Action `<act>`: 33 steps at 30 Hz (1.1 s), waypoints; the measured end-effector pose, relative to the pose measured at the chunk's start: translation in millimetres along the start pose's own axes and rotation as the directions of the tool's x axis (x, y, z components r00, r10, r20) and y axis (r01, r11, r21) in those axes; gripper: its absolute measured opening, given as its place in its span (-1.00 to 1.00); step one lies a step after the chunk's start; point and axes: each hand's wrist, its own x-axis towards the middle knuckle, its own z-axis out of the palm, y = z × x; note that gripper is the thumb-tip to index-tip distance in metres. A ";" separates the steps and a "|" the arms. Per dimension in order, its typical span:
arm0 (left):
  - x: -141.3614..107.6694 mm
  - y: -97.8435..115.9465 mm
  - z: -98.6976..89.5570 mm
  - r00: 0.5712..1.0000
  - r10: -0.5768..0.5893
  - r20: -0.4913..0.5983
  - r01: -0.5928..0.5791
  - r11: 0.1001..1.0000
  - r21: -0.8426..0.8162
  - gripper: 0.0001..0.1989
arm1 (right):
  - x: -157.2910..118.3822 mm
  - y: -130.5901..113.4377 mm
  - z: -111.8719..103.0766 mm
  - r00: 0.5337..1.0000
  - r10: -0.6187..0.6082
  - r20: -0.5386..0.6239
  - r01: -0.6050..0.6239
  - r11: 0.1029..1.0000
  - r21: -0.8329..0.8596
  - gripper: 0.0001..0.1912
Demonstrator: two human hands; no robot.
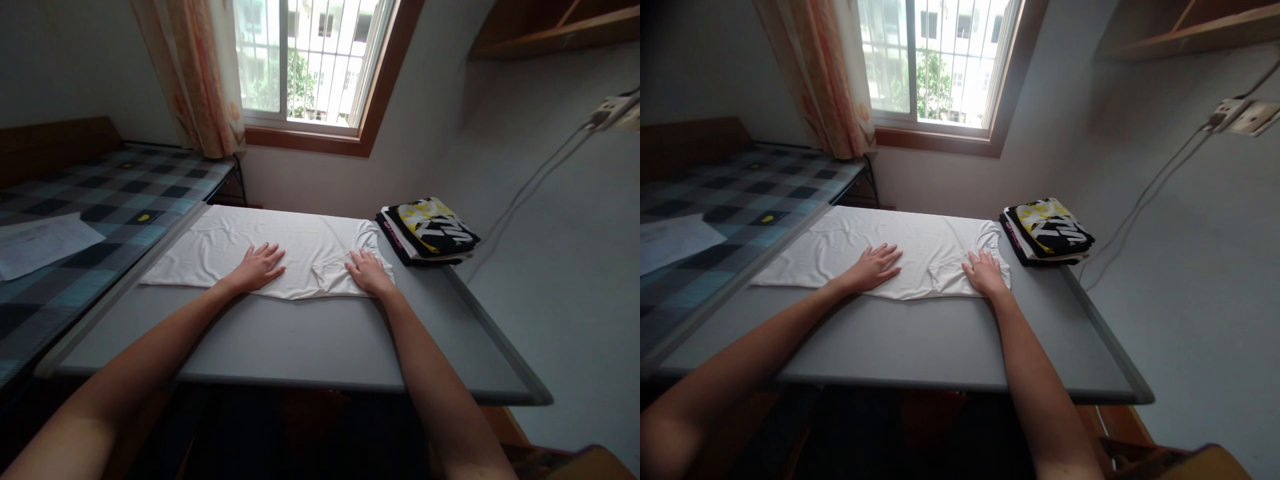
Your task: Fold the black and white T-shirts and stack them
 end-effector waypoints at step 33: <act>-0.8 1.6 -2.4 1.000 -0.003 0.019 0.003 1.000 0.018 -0.41 | -2.3 -1.9 -1.2 1.000 -0.008 -0.012 0.008 1.000 -0.013 -0.38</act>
